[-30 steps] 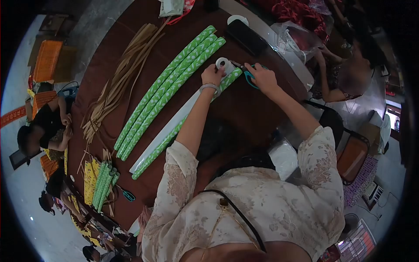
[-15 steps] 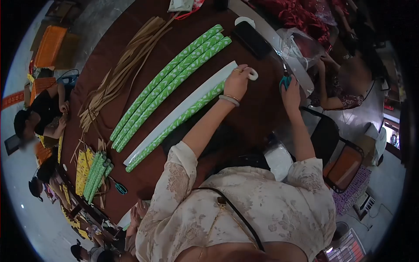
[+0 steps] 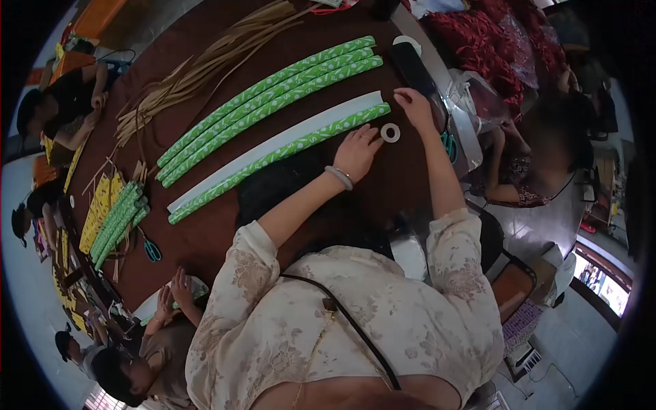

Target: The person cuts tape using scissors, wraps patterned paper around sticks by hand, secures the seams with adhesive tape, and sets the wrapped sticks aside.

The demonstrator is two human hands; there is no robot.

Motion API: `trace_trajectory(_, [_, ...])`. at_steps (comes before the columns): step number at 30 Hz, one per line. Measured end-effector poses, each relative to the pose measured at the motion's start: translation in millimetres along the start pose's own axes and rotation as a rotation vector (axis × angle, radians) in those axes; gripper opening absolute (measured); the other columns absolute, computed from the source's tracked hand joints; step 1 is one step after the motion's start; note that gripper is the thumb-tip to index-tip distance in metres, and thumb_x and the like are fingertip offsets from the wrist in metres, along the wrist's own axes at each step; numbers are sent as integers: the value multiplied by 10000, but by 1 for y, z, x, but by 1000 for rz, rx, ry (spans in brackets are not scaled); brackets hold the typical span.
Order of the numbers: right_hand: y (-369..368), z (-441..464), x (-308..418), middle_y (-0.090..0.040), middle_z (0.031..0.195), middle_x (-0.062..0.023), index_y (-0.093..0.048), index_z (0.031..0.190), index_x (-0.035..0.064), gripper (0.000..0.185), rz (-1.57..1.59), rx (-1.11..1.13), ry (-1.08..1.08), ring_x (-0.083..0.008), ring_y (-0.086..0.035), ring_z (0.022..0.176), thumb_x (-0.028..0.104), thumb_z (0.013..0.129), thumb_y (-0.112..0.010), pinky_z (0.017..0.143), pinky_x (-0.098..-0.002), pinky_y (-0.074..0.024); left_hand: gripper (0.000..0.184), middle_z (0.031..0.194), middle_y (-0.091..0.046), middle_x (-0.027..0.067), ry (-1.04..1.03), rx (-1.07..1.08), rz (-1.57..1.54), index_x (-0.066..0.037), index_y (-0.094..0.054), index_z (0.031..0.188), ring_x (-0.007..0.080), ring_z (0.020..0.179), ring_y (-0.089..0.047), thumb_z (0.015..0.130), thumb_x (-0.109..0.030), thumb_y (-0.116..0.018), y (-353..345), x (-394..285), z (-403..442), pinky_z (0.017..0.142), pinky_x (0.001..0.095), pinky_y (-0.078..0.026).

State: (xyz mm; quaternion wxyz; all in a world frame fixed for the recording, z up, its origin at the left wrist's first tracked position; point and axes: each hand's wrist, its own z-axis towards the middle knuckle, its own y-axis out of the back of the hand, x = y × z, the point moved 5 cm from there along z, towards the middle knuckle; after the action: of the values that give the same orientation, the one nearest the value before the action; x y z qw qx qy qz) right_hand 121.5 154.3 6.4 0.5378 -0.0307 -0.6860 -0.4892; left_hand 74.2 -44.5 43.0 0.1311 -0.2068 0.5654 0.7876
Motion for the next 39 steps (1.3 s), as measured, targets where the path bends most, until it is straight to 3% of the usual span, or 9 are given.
trace_trajectory(6, [-44, 26, -21, -609, 873, -98, -604, 935, 20, 256, 137, 324, -71, -186, -578, 791, 205, 759, -615, 697, -284, -446, 194, 997, -554, 119, 344, -281, -46, -53, -587, 920, 307, 981, -514, 735, -14, -544, 97, 50, -94, 810, 383, -426])
trace_trajectory(14, [-45, 36, -13, -618, 826, -96, -631, 890, 56, 239, -131, 353, -69, -203, -583, 798, 241, 739, -617, 692, -313, -452, 180, 1033, -556, 115, 865, -570, -13, -51, -599, 963, 258, 947, -538, 793, -64, -540, 146, 68, -246, 789, 335, -433])
trace_trajectory(20, [-47, 41, -25, -623, 835, -84, -637, 892, 71, 198, -126, 363, -52, -214, -584, 809, 183, 755, -550, 712, -321, -448, 193, 1017, -567, 107, 1031, -531, 34, -65, -598, 971, 253, 951, -537, 785, -67, -547, 144, 76, -288, 798, 334, -436])
trace_trajectory(24, [-56, 45, -51, -629, 843, -71, -598, 999, 62, 271, 30, 328, -132, -225, -578, 845, 131, 758, -495, 740, -328, -441, 191, 1008, -573, 107, 935, -618, 62, -65, -598, 967, 255, 956, -533, 784, -67, -544, 147, 99, -302, 801, 337, -438])
trace_trajectory(27, [-45, 29, -16, -632, 822, -73, -535, 1094, 61, 346, -147, 134, -193, -223, -571, 876, 106, 757, -471, 763, -338, -437, 189, 1008, -572, 123, 902, -570, 159, -51, -591, 966, 269, 970, -523, 787, -78, -539, 160, 107, -298, 820, 351, -424])
trace_trajectory(31, [-44, 28, -23, -619, 904, -98, -494, 1144, 71, 389, -85, 100, -246, -238, -562, 896, 102, 757, -468, 781, -352, -430, 198, 1012, -567, 134, 888, -556, 149, -41, -582, 977, 289, 969, -518, 791, -88, -532, 164, 127, -294, 824, 363, -417])
trace_trajectory(34, [-44, 28, -16, -590, 955, -100, -533, 1096, 86, 347, -262, 87, -172, -266, -558, 862, 117, 752, -507, 777, -357, -427, 214, 1016, -563, 145, 921, -538, 141, -39, -571, 996, 310, 967, -512, 794, -92, -523, 164, 151, -297, 819, 373, -415])
trace_trajectory(37, [-49, 26, 18, -559, 965, -73, -569, 1041, 133, 305, -314, 54, 70, -271, -544, 849, 152, 737, -565, 780, -365, -419, 239, 1025, -559, 148, 904, -476, 131, -41, -560, 1016, 326, 966, -506, 789, -112, -533, 164, 170, -298, 811, 378, -417])
trace_trajectory(39, [-63, 24, 47, -548, 910, -46, -593, 983, 168, 264, -402, 180, 299, -248, -524, 871, 192, 721, -605, 789, -378, -408, 256, 1029, -557, 145, 828, -411, 190, -49, -559, 1019, 331, 954, -510, 774, -121, -551, 163, 176, -293, 796, 381, -425])
